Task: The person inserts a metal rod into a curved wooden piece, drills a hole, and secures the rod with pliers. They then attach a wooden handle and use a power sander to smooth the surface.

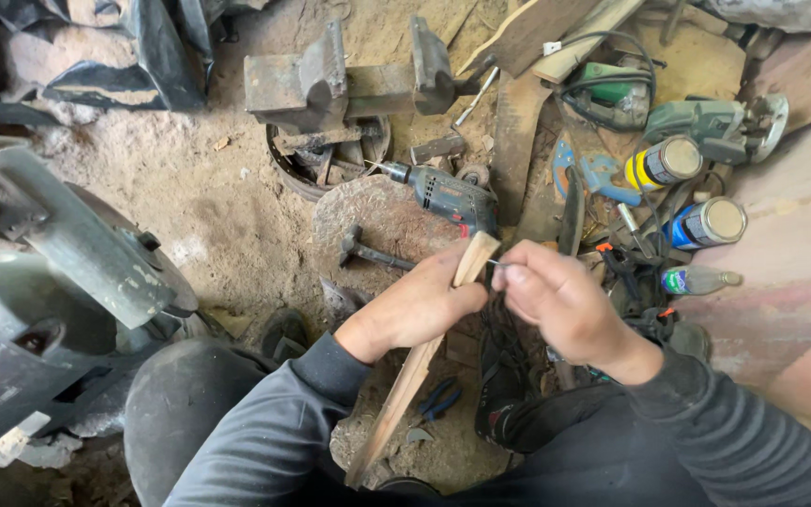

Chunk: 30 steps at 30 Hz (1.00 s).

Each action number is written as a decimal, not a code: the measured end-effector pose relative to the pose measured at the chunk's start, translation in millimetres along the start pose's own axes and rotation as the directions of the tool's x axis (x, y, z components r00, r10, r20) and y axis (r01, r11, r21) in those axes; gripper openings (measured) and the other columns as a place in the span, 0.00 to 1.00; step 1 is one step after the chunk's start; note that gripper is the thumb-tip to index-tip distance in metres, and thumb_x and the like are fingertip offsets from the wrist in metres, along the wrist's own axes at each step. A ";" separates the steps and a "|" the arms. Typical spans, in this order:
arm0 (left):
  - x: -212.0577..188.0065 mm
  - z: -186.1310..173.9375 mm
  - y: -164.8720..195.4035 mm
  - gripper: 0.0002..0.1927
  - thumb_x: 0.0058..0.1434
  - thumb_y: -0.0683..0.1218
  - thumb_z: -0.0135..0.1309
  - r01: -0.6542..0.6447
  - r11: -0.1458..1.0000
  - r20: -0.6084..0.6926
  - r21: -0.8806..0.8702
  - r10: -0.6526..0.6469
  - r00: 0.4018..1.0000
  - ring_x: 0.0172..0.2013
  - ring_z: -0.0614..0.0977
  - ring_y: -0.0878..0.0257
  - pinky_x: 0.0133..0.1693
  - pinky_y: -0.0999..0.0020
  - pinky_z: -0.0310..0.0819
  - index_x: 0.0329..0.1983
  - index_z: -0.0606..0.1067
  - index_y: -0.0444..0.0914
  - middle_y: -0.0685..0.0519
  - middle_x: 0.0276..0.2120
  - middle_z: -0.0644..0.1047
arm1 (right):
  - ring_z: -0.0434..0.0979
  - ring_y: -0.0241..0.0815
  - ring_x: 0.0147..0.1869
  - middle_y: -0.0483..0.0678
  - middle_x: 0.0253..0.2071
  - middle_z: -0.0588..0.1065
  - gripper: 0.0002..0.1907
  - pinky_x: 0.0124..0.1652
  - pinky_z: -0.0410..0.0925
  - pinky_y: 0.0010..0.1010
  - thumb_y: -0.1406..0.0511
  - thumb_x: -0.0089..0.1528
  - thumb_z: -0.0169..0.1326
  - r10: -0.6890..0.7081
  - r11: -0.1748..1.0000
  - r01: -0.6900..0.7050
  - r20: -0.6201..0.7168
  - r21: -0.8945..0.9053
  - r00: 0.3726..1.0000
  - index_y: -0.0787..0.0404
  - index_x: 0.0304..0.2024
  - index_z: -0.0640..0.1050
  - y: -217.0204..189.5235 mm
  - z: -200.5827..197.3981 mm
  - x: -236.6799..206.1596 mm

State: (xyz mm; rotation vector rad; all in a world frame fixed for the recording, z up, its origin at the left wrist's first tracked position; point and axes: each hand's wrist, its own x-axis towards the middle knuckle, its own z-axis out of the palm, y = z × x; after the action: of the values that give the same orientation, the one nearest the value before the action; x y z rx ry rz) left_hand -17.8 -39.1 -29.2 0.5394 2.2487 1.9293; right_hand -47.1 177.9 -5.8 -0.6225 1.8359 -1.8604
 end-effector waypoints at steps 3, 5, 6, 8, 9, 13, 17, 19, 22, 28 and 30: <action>0.9 4.2 -4.7 0.14 0.57 0.43 0.49 0.206 0.965 0.108 -0.160 -0.190 0.976 0.36 0.77 0.56 0.39 0.62 0.74 0.46 0.70 0.32 0.46 0.38 0.73 | 0.73 0.48 0.25 0.48 0.21 0.69 0.05 0.28 0.63 0.40 0.69 0.67 0.50 -0.464 0.339 0.461 0.280 -0.820 0.840 0.66 0.40 0.74 -7.1 -1.1 1.9; 0.7 7.4 -4.7 0.12 0.57 0.42 0.48 0.321 0.923 0.164 -0.214 -0.290 0.943 0.31 0.76 0.61 0.32 0.65 0.76 0.43 0.69 0.32 0.49 0.35 0.72 | 0.74 0.49 0.25 0.49 0.21 0.70 0.05 0.27 0.65 0.40 0.69 0.66 0.51 -0.464 0.315 0.474 0.302 -0.823 0.833 0.66 0.39 0.74 -9.3 -3.1 4.2; 0.4 8.4 -4.1 0.12 0.57 0.42 0.48 0.308 0.928 0.161 -0.211 -0.278 0.947 0.30 0.76 0.64 0.31 0.67 0.76 0.42 0.69 0.32 0.50 0.35 0.72 | 0.74 0.49 0.25 0.49 0.21 0.71 0.05 0.27 0.65 0.41 0.69 0.66 0.51 -0.464 0.301 0.479 0.312 -0.824 0.829 0.66 0.38 0.74 -9.7 -2.7 5.1; 1.1 9.7 -2.7 0.11 0.57 0.42 0.48 0.324 0.927 0.138 -0.190 -0.301 0.944 0.30 0.76 0.65 0.31 0.68 0.76 0.43 0.70 0.34 0.51 0.35 0.72 | 0.76 0.50 0.24 0.50 0.21 0.72 0.05 0.27 0.66 0.41 0.69 0.64 0.52 -0.466 0.272 0.502 0.344 -0.821 0.815 0.67 0.37 0.74 -8.8 -0.6 6.0; 1.4 10.3 -2.0 0.12 0.56 0.42 0.47 0.355 0.919 0.129 -0.170 -0.336 0.933 0.30 0.76 0.64 0.31 0.67 0.76 0.44 0.70 0.36 0.51 0.35 0.72 | 0.76 0.47 0.25 0.49 0.22 0.72 0.06 0.27 0.67 0.37 0.68 0.66 0.51 -0.428 0.464 0.423 0.221 -0.778 0.876 0.67 0.37 0.74 -7.2 2.6 4.8; 5.4 12.6 0.1 0.13 0.57 0.42 0.48 0.144 0.990 0.010 0.001 -0.144 0.990 0.41 0.79 0.58 0.47 0.64 0.74 0.45 0.71 0.34 0.49 0.39 0.75 | 0.76 0.47 0.30 0.50 0.27 0.73 0.07 0.31 0.67 0.37 0.66 0.67 0.51 0.232 0.909 -0.211 -0.015 0.360 0.973 0.65 0.42 0.74 3.2 7.8 3.6; 6.4 15.3 4.0 0.13 0.57 0.43 0.50 0.151 0.984 -0.085 0.092 -0.143 0.986 0.47 0.79 0.49 0.53 0.59 0.73 0.45 0.72 0.33 0.43 0.42 0.75 | 0.76 0.48 0.35 0.50 0.32 0.74 0.10 0.35 0.68 0.37 0.63 0.68 0.50 0.352 0.724 -0.375 0.158 0.579 0.923 0.64 0.46 0.73 7.7 -7.2 10.2; 5.4 15.4 6.5 0.18 0.56 0.44 0.52 0.175 0.960 -0.180 0.219 -0.137 0.974 0.50 0.77 0.45 0.53 0.56 0.70 0.49 0.71 0.34 0.41 0.44 0.75 | 0.76 0.48 0.37 0.51 0.34 0.75 0.11 0.37 0.69 0.36 0.62 0.69 0.50 0.321 0.857 -0.336 0.106 0.390 0.941 0.63 0.49 0.73 0.6 -14.7 15.7; 4.8 12.7 8.2 0.24 0.55 0.46 0.56 0.308 0.893 -0.354 0.328 -0.186 0.917 0.47 0.74 0.37 0.50 0.51 0.70 0.53 0.67 0.32 0.35 0.46 0.69 | 0.76 0.49 0.41 0.51 0.38 0.76 0.13 0.40 0.69 0.36 0.61 0.70 0.50 -0.367 0.517 0.201 -0.003 -0.832 0.930 0.62 0.52 0.73 -27.2 -16.8 12.6; 9.7 11.1 3.7 0.25 0.55 0.49 0.63 0.270 0.763 -0.526 0.587 0.107 0.844 0.42 0.71 0.36 0.45 0.49 0.71 0.46 0.67 0.30 0.33 0.40 0.67 | 0.85 0.46 0.47 0.49 0.42 0.82 0.10 0.47 0.77 0.34 0.65 0.72 0.45 -0.234 0.903 0.356 0.419 -0.240 0.877 0.62 0.44 0.78 -78.5 1.9 -42.3; 9.6 13.6 4.0 0.27 0.55 0.51 0.65 0.263 0.687 -0.516 0.678 0.190 0.835 0.42 0.71 0.38 0.45 0.50 0.70 0.45 0.66 0.30 0.35 0.39 0.66 | 0.84 0.55 0.47 0.57 0.43 0.79 0.12 0.49 0.77 0.42 0.66 0.75 0.43 -0.334 0.942 0.293 0.558 0.164 0.760 0.68 0.44 0.74 -65.1 16.5 -53.3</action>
State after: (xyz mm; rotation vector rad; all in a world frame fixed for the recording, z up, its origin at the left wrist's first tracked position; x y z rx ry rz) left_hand -21.6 -22.6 -26.4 -0.0621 3.3836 1.1447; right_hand 5.1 197.8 59.2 -1.3749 1.3097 -1.6493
